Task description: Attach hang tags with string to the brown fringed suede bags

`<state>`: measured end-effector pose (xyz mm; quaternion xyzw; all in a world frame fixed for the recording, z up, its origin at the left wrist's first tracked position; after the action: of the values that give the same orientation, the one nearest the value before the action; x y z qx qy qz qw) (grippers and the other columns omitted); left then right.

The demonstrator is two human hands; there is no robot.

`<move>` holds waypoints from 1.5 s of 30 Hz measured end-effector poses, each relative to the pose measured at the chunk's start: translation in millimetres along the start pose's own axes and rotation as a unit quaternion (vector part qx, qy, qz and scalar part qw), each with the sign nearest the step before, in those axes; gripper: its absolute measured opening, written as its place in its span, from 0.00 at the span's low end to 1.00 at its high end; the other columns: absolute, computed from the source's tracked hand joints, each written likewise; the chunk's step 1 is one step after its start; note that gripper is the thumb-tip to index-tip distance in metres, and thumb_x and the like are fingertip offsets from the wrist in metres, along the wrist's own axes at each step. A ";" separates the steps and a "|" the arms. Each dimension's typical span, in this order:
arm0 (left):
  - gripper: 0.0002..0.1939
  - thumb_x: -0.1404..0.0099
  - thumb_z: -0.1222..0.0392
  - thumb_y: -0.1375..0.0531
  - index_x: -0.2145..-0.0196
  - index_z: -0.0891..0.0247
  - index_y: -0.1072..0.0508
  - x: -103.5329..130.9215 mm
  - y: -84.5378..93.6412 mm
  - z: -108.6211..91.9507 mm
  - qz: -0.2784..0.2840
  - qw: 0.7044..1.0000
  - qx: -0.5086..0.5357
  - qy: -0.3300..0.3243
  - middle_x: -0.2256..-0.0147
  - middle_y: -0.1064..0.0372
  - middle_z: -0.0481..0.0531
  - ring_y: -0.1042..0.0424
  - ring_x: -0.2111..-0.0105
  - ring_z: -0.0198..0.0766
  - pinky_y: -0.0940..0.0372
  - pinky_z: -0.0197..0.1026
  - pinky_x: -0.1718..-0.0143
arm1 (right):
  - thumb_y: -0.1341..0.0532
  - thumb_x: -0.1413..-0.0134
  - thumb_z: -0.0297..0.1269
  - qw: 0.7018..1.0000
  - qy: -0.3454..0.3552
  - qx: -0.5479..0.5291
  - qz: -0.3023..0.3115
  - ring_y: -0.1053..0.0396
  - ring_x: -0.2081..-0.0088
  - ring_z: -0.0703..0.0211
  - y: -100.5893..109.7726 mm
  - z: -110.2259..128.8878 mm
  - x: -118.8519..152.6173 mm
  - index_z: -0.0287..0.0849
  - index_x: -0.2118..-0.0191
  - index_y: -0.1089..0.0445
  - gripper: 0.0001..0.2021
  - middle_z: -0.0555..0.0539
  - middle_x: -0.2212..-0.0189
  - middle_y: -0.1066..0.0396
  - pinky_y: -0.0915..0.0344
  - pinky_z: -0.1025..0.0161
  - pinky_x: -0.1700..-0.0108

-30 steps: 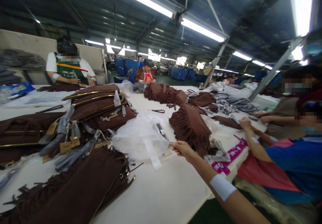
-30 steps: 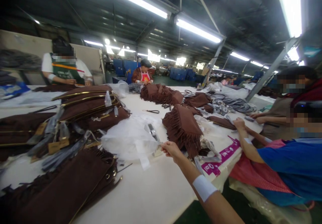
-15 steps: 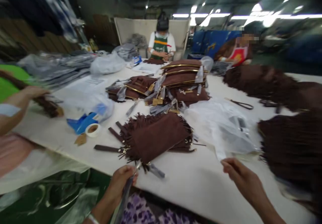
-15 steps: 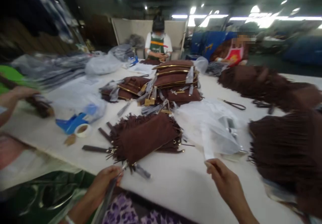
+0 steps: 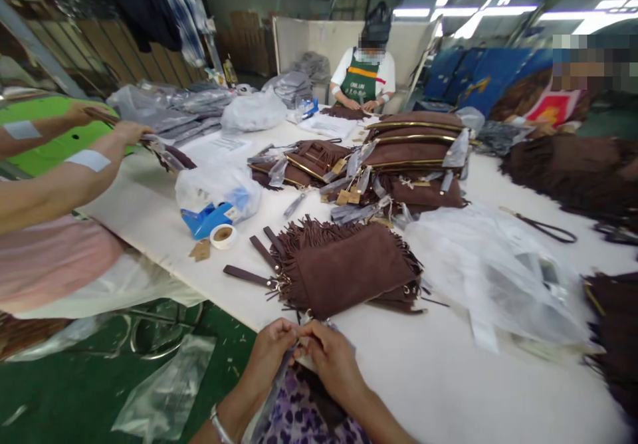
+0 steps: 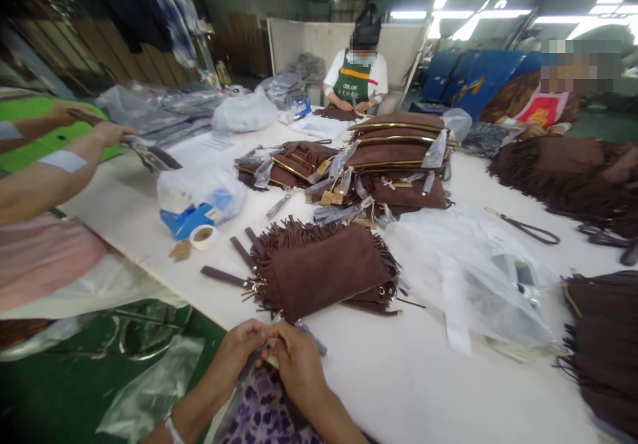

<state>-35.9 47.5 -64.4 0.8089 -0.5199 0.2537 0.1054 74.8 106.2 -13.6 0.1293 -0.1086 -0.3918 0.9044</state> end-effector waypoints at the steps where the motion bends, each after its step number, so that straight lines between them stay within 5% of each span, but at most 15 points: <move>1: 0.11 0.44 0.53 0.39 0.70 0.65 0.30 1.1 -0.1 -1.8 0.000 1.000 -0.002 -0.003 0.81 0.32 0.47 0.37 0.81 0.32 0.44 0.32 0.79 | 0.48 0.42 0.28 1.000 0.000 0.012 -0.002 0.31 0.68 0.62 -0.9 -0.1 -1.4 0.44 0.65 0.30 0.10 0.53 0.73 0.27 0.41 0.68 0.63; 13: 0.10 0.51 0.62 0.38 0.69 0.65 0.28 7.2 -0.1 -17.3 0.024 0.999 0.029 -0.028 0.76 0.29 0.49 0.34 0.77 0.35 0.40 0.34 0.75 | 0.50 0.38 0.28 0.982 0.045 0.181 0.009 0.31 0.63 0.59 -9.6 8.7 -8.0 0.43 0.61 0.30 0.12 0.48 0.66 0.27 0.39 0.66 0.60; 21: 0.13 0.50 0.54 0.34 0.70 0.66 0.28 -0.2 1.1 -4.1 0.020 0.999 0.022 -0.026 0.79 0.30 0.51 0.33 0.79 0.37 0.39 0.36 0.77 | 0.45 0.46 0.23 0.940 0.036 0.338 0.044 0.31 0.65 0.57 -9.5 20.4 -10.4 0.44 0.61 0.31 0.10 0.48 0.66 0.28 0.42 0.65 0.65; 36: 0.21 0.45 0.41 0.37 0.74 0.65 0.29 -3.1 1.5 8.7 -0.034 0.999 0.002 -0.023 0.82 0.32 0.49 0.38 0.82 0.34 0.46 0.34 0.80 | 0.46 0.48 0.20 0.914 0.019 0.394 0.092 0.29 0.66 0.54 -16.4 19.3 -17.1 0.40 0.63 0.32 0.10 0.45 0.66 0.27 0.41 0.63 0.66; 45: 0.20 0.45 0.43 0.36 0.71 0.66 0.29 -3.4 1.8 14.8 -0.013 0.999 0.034 -0.003 0.80 0.30 0.49 0.37 0.82 0.33 0.44 0.33 0.79 | 0.44 0.47 0.24 0.932 0.053 0.349 0.085 0.29 0.64 0.57 -12.9 13.5 -17.2 0.43 0.63 0.33 0.08 0.48 0.66 0.27 0.41 0.65 0.64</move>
<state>-34.1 43.0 -78.9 0.8196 -0.5007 0.2670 0.0794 50.5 108.4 -6.6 0.4479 -0.2012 -0.2437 0.8364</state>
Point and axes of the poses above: each hand's wrist, its own x-axis away from the middle knuckle, its own y-axis out of the back of the hand, z = x × y, the point moved 8 cm from there along -x, towards the middle knuckle
